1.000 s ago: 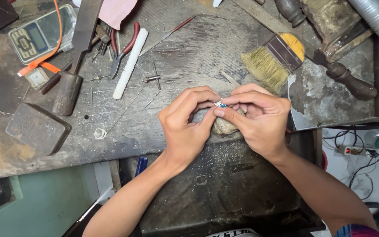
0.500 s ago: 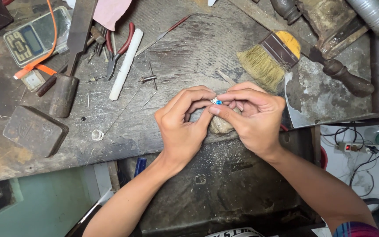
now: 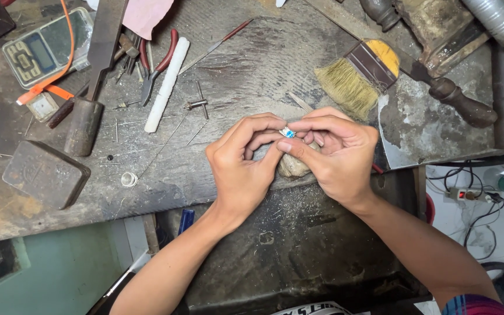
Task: Filing and refining a small jewelry piece at a workbench using hand tools and a rotary tool.
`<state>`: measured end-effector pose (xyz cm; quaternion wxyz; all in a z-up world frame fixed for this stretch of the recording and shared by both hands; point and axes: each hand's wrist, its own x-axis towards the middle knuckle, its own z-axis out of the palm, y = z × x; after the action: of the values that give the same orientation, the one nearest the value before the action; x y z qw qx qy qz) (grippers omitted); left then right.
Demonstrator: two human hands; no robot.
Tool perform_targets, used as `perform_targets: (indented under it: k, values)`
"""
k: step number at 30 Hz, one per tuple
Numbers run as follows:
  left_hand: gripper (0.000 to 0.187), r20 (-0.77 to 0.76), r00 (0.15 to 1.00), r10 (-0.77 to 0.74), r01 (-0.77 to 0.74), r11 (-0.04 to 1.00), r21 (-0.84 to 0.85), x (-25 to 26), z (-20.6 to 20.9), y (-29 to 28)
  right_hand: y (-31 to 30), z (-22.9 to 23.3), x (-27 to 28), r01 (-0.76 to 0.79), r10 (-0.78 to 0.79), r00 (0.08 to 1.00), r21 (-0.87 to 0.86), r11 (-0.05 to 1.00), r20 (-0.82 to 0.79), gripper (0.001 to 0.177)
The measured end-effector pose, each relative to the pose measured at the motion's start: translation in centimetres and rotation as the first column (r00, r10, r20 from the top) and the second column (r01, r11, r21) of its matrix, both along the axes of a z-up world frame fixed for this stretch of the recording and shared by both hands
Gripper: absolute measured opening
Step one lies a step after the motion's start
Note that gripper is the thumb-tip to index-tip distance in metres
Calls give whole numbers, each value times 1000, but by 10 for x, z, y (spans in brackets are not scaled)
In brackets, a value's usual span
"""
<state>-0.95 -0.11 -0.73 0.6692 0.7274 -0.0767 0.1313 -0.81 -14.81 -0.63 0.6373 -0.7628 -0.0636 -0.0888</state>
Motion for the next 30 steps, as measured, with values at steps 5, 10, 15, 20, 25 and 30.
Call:
perform_targets:
  k: [5, 10, 15, 20, 25, 30]
  values:
    - [15, -40, 999, -26, 25, 999, -27, 0, -3, 1, 0, -1, 1, -8, 10, 1000, 51, 999, -24, 28]
    - [19, -62, 997, -51, 51, 999, -6, 0, -2, 2, -7, -5, 0, -58, 65, 997, 144, 988, -46, 40]
    - [22, -92, 990, -111, 108, 993, -40, 1, 2, 4, -16, -7, -2, -98, 112, 991, 174, 980, -71, 53]
    - [21, -113, 983, -142, 143, 990, 3, 4, 2, 5, -19, -6, -1, -145, 162, 984, 189, 971, -77, 53]
    - [26, -142, 974, -178, 178, 984, -9, 5, 1, 6, -21, -5, 0, -168, 185, 980, 193, 967, -74, 55]
    - [33, -167, 967, -193, 182, 980, -81, 5, 2, 6, -21, -4, 2, -185, 197, 979, 180, 966, -52, 54]
